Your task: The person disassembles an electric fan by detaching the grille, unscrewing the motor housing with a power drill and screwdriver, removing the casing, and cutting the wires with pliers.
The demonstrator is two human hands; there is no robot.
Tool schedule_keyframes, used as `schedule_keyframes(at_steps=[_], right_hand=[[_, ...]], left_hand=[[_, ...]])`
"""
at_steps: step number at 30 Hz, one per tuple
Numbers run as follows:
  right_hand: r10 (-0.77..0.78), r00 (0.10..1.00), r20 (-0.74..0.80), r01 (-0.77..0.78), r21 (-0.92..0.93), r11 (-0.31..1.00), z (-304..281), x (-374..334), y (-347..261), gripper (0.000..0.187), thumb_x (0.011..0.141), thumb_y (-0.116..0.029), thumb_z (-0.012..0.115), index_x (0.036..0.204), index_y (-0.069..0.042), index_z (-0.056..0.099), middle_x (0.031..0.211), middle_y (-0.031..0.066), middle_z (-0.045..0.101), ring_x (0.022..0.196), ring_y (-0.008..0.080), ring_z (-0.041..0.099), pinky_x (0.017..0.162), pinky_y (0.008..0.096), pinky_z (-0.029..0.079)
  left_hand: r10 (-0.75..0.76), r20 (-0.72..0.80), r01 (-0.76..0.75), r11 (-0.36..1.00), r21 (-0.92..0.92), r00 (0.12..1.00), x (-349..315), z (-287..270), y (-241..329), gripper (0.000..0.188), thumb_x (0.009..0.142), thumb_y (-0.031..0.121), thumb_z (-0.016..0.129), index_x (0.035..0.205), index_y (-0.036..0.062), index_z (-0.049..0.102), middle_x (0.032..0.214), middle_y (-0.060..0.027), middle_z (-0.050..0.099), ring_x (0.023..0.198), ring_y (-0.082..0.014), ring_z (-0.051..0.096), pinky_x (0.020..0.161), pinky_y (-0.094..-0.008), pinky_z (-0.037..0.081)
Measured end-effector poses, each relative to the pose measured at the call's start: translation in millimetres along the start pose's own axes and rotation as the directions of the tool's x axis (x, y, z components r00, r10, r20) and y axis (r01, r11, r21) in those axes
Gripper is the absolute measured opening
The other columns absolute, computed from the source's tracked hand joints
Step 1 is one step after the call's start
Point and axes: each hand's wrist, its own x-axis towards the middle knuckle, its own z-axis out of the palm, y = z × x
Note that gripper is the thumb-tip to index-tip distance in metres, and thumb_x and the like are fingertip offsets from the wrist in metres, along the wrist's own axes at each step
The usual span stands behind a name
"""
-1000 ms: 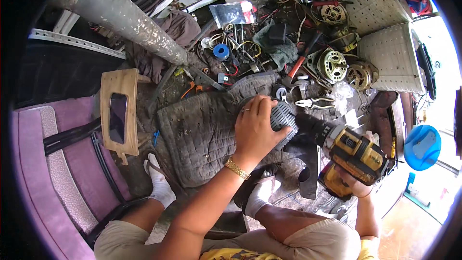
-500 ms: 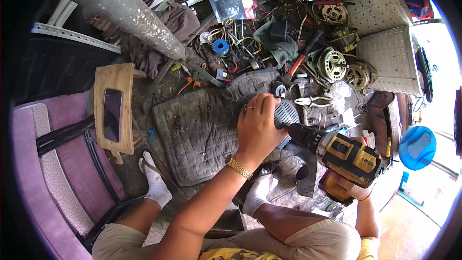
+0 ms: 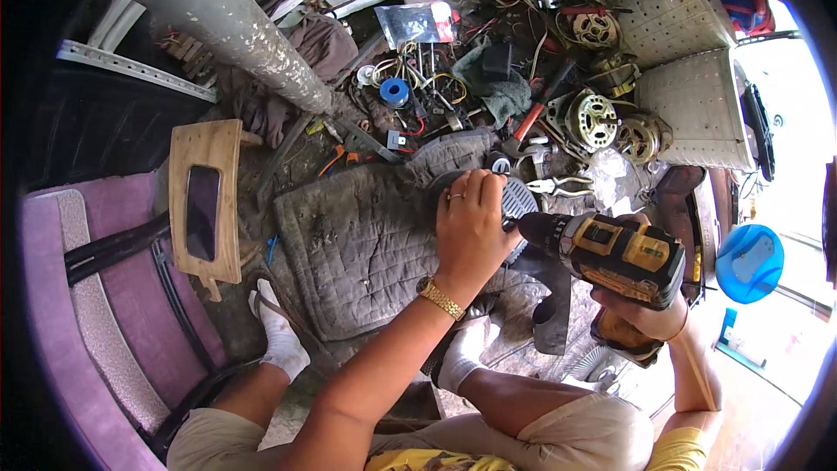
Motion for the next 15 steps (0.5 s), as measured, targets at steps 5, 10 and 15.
schedule_keyframes(at_steps=[5,10,15], right_hand=[[0.251,0.963,0.097,-0.264,0.170,0.949,-14,-10,14,0.050,0.090,-0.010,0.087,0.136,-0.004,0.070,0.130,0.0080,0.075,0.119,0.0204,0.069,0.106,0.0361,0.054],[0.173,0.985,0.023,-0.174,0.214,0.961,-11,-26,36,0.053,0.086,-0.007,0.090,0.135,-0.004,0.070,0.130,0.0074,0.075,0.116,0.0186,0.070,0.103,0.0354,0.055],[-0.093,0.993,-0.077,0.108,0.219,0.970,-38,-28,57,0.069,0.085,-0.007,0.089,0.146,-0.001,0.057,0.136,0.0114,0.068,0.124,0.0218,0.067,0.105,0.0364,0.055]], left_hand=[[0.018,0.081,-0.018,1.000,0.002,0.997,0,-8,1,0.073,0.065,0.019,0.095,0.132,0.0183,0.065,0.120,-0.0086,0.060,0.121,-0.0332,0.061,0.102,-0.0477,0.051],[0.114,0.086,-0.121,0.990,0.077,0.990,2,-9,2,0.065,0.072,0.019,0.092,0.133,0.0246,0.071,0.148,-0.0070,0.059,0.137,-0.0355,0.056,0.112,-0.0497,0.048],[0.168,0.193,-0.156,0.985,-0.077,0.967,8,-6,-7,0.038,0.081,0.022,0.087,0.116,0.0179,0.073,0.149,-0.0084,0.063,0.141,-0.0398,0.055,0.118,-0.0509,0.045]])
